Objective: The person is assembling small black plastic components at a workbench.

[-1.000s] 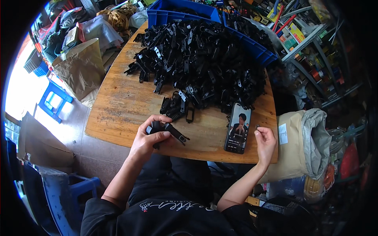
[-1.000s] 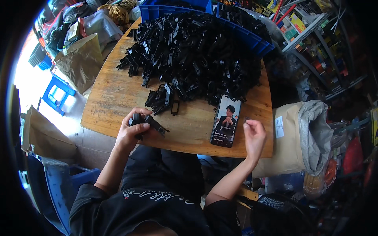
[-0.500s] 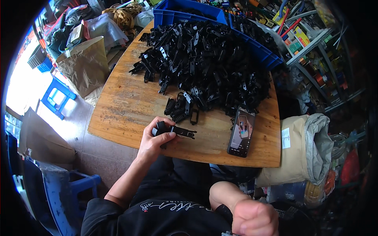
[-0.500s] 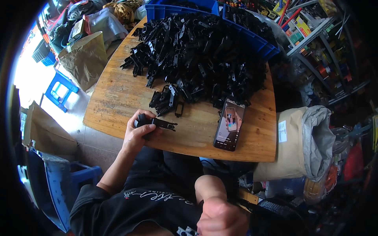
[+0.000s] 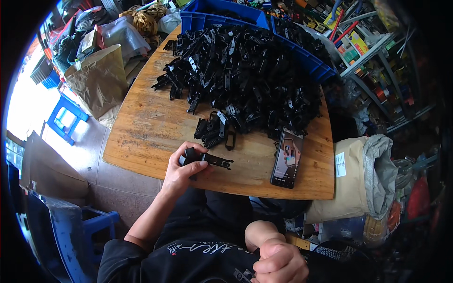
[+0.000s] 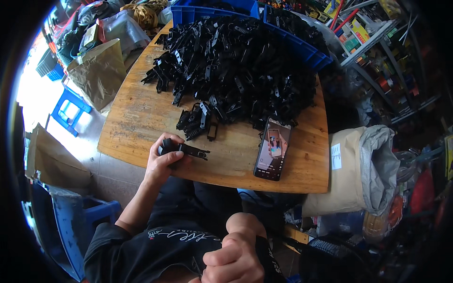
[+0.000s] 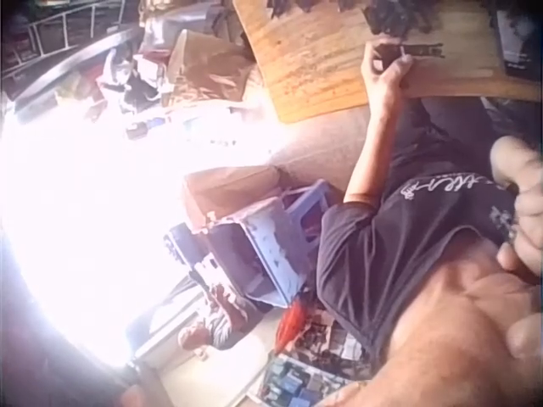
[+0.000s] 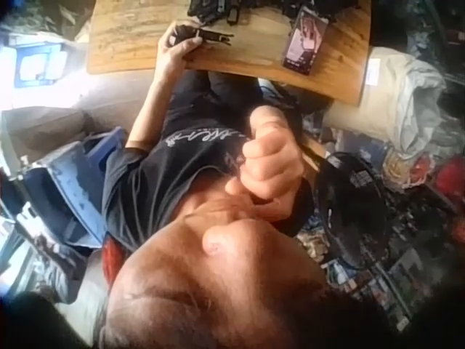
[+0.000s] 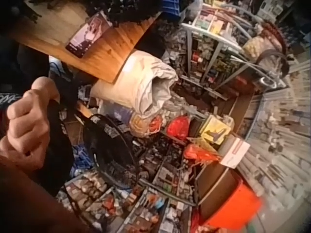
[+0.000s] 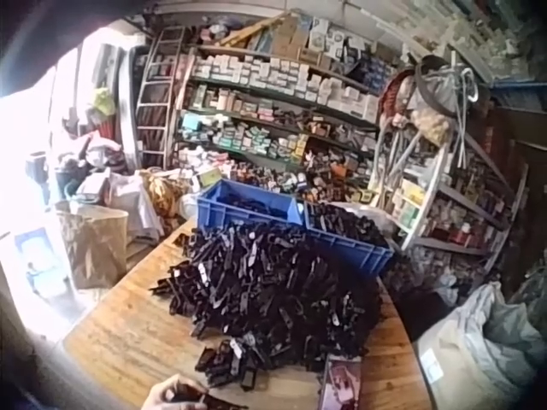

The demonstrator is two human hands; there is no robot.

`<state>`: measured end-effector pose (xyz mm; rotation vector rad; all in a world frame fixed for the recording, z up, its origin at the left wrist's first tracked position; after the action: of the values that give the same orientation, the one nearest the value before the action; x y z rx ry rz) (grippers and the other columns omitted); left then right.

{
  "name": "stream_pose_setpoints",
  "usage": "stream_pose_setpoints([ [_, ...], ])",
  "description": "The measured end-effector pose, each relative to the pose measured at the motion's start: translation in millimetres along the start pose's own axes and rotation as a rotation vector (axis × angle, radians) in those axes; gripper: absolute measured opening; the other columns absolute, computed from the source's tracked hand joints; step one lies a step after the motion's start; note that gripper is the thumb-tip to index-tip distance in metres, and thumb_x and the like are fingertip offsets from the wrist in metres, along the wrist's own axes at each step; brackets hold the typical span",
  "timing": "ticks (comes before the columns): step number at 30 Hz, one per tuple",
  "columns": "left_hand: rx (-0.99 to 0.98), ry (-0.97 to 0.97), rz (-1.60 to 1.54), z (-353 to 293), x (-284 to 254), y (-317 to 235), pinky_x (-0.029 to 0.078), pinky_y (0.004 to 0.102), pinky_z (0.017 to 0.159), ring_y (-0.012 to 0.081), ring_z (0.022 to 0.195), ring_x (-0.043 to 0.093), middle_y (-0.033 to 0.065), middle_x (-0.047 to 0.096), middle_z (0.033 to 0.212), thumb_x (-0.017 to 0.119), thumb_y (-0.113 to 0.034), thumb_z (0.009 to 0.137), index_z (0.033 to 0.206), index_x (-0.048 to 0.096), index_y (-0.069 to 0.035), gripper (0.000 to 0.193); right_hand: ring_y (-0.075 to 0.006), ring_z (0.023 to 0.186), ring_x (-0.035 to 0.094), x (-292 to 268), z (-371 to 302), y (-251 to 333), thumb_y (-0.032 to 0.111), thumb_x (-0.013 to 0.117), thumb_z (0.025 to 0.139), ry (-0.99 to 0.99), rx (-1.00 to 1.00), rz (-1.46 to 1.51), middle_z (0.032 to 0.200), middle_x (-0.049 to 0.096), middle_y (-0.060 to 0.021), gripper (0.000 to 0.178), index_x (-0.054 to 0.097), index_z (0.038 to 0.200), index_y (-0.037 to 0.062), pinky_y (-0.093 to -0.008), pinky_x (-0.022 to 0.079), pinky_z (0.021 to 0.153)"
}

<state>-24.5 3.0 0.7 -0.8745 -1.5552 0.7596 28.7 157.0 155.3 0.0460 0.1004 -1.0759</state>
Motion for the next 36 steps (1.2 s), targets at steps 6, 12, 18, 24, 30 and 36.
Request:
stream_pose_setpoints([
  [6,0.006,0.038,-0.006,1,11,-2,0.053,0.0281,0.059,0.0192,0.065,0.062,0.0061,0.055,0.078,0.061,0.001,0.070,0.094,0.052,-0.003,0.026,-0.0106,0.041,0.035,0,8,10,-0.007,0.061,0.065,-0.130,-0.180,-0.087,0.053,0.044,0.0017,0.030,0.052,0.085,0.0145,-0.0249,0.029,0.044],
  [12,0.010,0.031,0.015,2,5,1,0.053,0.0281,0.058,0.0191,0.065,0.062,0.0068,0.056,0.079,0.061,0.001,0.070,0.094,0.052,-0.003,0.026,-0.0089,0.040,0.035,12,-1,13,-0.007,0.060,0.065,-0.200,0.011,-0.267,0.054,0.044,0.0028,0.040,0.051,0.094,0.0177,-0.0241,0.032,0.047],
  [18,-0.022,0.026,-0.001,1,8,-2,0.053,0.0276,0.058,0.0193,0.065,0.062,0.0076,0.056,0.079,0.061,0.001,0.070,0.094,0.052,-0.003,0.026,-0.0093,0.039,0.036,0,6,21,-0.005,0.061,0.067,-0.142,-0.327,-0.116,0.053,0.044,0.0017,0.037,0.048,0.096,0.0135,-0.0236,0.031,0.041],
  [24,-0.011,0.020,0.002,0,7,0,0.052,0.0270,0.058,0.0186,0.065,0.062,0.0075,0.056,0.079,0.060,0.000,0.070,0.094,0.052,-0.003,0.025,-0.0095,0.039,0.035,2,2,4,-0.006,0.061,0.067,-0.049,-0.152,-0.058,0.055,0.044,0.0015,0.040,0.046,0.097,0.0158,-0.0239,0.030,0.041],
  [30,-0.017,0.038,0.020,2,10,-2,0.052,0.0258,0.059,0.0179,0.065,0.061,0.0070,0.055,0.079,0.061,0.000,0.070,0.094,0.052,-0.003,0.026,-0.0089,0.045,0.042,15,-22,9,0.001,0.070,0.068,0.150,0.091,-0.231,0.058,0.042,0.0023,0.026,0.059,0.091,0.0054,-0.0225,0.035,0.042],
  [36,0.004,0.014,0.008,0,7,-2,0.053,0.0264,0.060,0.0179,0.065,0.061,0.0057,0.054,0.078,0.061,-0.001,0.069,0.094,0.052,-0.003,0.026,-0.0136,0.042,0.045,27,-31,2,0.004,0.057,0.081,-0.046,0.607,1.080,0.060,0.052,-0.0025,0.020,0.057,0.101,0.0007,-0.0257,0.033,0.040],
])
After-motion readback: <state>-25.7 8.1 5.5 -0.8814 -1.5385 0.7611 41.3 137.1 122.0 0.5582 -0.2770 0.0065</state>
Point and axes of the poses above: each hand's wrist, its own z-axis towards the middle knuckle, its own x-axis out of the palm, y = z × x, the point moved 2 cm from there along z, towards the middle knuckle
